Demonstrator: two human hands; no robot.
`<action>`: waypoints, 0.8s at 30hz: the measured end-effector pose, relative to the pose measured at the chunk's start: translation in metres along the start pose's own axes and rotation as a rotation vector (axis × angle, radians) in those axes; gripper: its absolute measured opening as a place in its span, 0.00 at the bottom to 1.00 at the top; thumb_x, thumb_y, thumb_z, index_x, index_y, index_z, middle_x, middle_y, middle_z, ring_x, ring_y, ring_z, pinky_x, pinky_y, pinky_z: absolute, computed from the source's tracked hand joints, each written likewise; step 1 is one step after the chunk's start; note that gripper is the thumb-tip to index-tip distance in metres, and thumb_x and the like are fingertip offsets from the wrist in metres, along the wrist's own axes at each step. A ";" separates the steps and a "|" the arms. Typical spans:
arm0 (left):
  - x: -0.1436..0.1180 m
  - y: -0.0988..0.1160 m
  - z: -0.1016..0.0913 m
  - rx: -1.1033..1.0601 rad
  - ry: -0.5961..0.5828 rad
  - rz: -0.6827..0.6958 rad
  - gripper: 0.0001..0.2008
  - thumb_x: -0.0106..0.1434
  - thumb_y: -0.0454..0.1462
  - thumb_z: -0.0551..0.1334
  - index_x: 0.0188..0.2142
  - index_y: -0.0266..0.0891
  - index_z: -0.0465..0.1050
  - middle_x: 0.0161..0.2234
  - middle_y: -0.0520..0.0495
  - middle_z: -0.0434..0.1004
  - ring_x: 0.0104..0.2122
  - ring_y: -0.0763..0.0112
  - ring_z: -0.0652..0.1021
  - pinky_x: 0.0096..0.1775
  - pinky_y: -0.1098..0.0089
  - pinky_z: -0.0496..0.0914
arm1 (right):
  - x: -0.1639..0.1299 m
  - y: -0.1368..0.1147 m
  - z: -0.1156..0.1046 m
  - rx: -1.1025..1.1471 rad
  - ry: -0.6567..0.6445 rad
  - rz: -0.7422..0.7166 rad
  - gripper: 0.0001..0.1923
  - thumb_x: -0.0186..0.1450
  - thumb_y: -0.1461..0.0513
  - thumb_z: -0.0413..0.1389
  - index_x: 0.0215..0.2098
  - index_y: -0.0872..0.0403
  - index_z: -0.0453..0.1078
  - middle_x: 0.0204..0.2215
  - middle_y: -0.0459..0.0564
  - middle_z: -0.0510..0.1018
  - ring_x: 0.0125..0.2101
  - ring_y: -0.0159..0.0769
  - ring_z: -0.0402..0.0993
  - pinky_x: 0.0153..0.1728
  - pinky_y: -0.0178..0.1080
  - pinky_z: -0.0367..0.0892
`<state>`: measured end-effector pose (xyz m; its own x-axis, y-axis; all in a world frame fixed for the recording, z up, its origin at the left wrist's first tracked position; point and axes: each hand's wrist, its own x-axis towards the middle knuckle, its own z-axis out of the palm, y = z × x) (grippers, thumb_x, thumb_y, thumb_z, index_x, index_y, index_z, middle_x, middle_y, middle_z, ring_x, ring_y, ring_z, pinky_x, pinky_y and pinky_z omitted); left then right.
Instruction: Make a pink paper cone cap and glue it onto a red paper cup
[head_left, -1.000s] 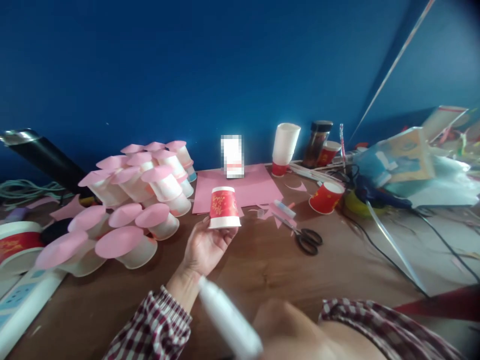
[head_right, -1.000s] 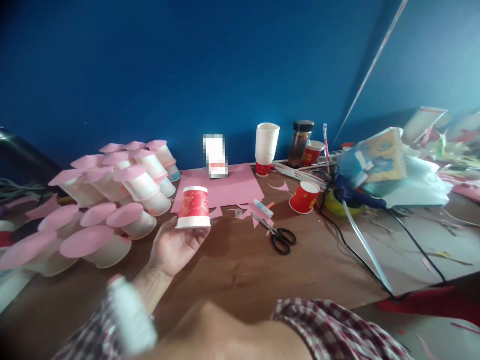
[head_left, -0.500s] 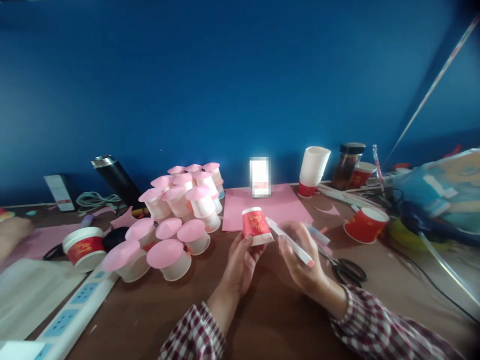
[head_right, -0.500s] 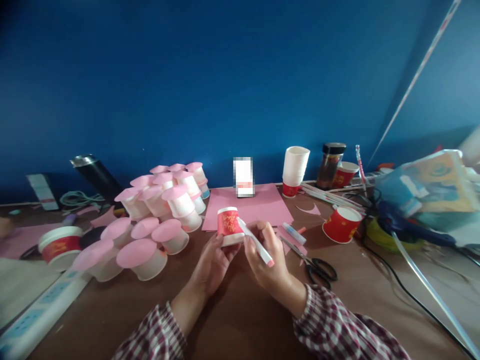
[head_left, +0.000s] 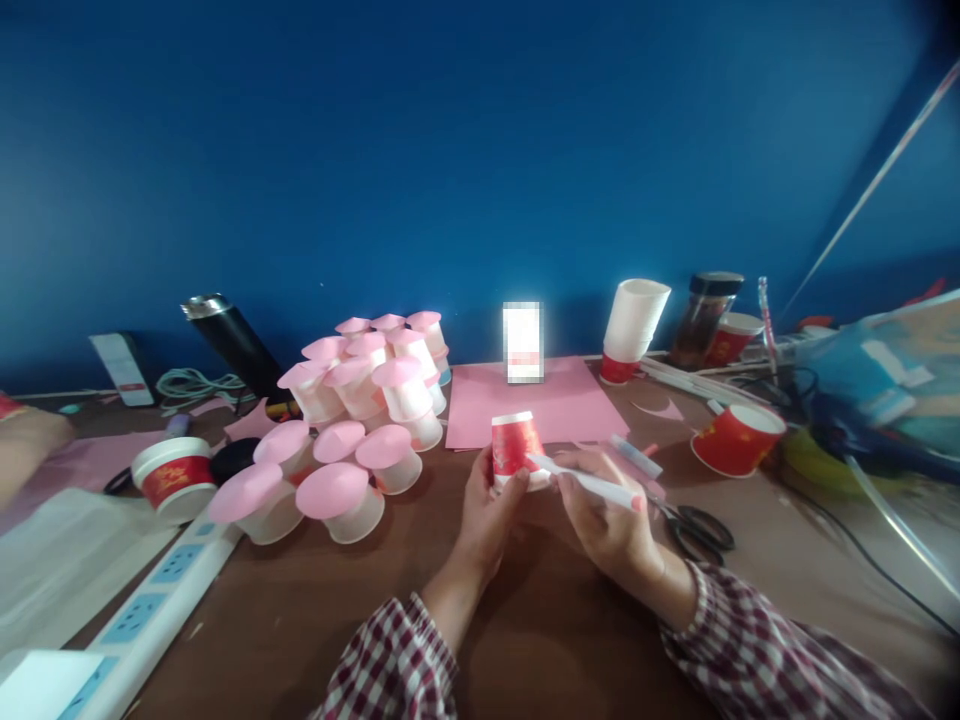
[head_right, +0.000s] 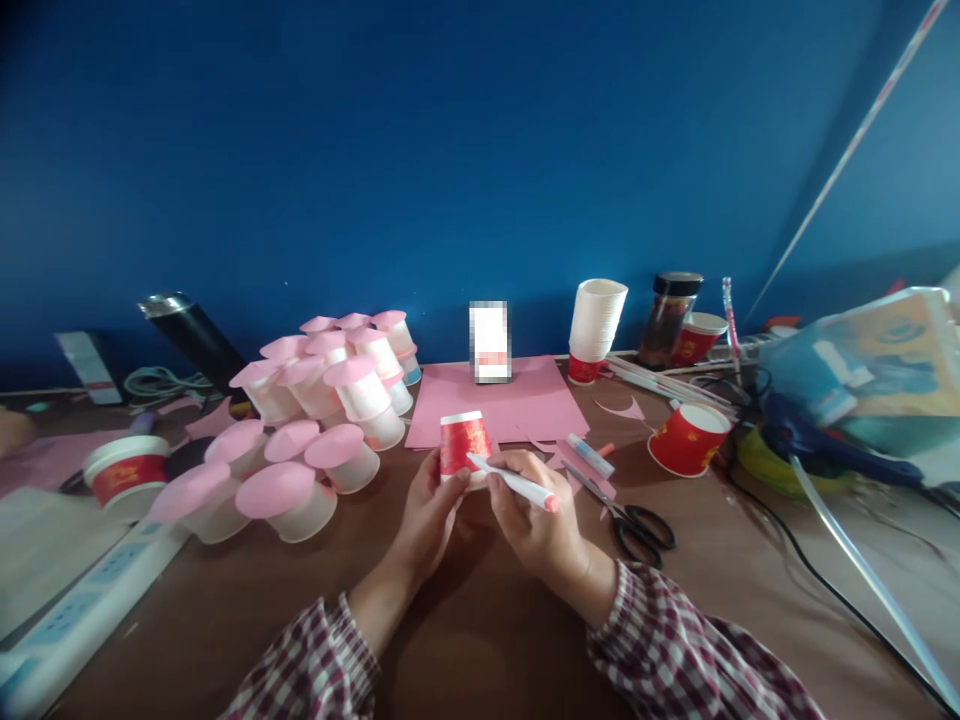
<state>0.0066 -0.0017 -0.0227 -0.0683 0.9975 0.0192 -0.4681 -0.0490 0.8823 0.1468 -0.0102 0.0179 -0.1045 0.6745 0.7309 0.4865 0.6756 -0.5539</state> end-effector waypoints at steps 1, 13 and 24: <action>0.000 0.000 0.000 0.015 -0.006 0.007 0.24 0.55 0.39 0.67 0.50 0.36 0.65 0.45 0.40 0.74 0.43 0.62 0.75 0.49 0.62 0.66 | 0.000 0.000 0.000 -0.001 0.007 -0.014 0.04 0.65 0.64 0.51 0.37 0.53 0.67 0.27 0.49 0.76 0.26 0.35 0.74 0.27 0.36 0.70; 0.001 0.000 0.000 0.068 0.016 0.002 0.27 0.54 0.39 0.67 0.52 0.37 0.64 0.46 0.40 0.74 0.44 0.62 0.76 0.47 0.63 0.67 | -0.001 0.000 0.003 0.007 -0.039 -0.005 0.05 0.65 0.65 0.50 0.38 0.54 0.67 0.29 0.50 0.76 0.29 0.36 0.75 0.29 0.37 0.72; 0.000 -0.001 -0.001 0.089 0.011 0.005 0.25 0.54 0.40 0.67 0.50 0.37 0.66 0.46 0.39 0.74 0.44 0.61 0.76 0.48 0.62 0.67 | -0.001 0.000 0.001 0.014 -0.054 0.010 0.04 0.66 0.64 0.49 0.37 0.54 0.65 0.28 0.50 0.76 0.27 0.35 0.74 0.27 0.36 0.70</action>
<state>0.0063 -0.0014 -0.0235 -0.0804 0.9966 0.0192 -0.3879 -0.0491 0.9204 0.1459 -0.0104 0.0165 -0.1461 0.6962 0.7028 0.4754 0.6725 -0.5673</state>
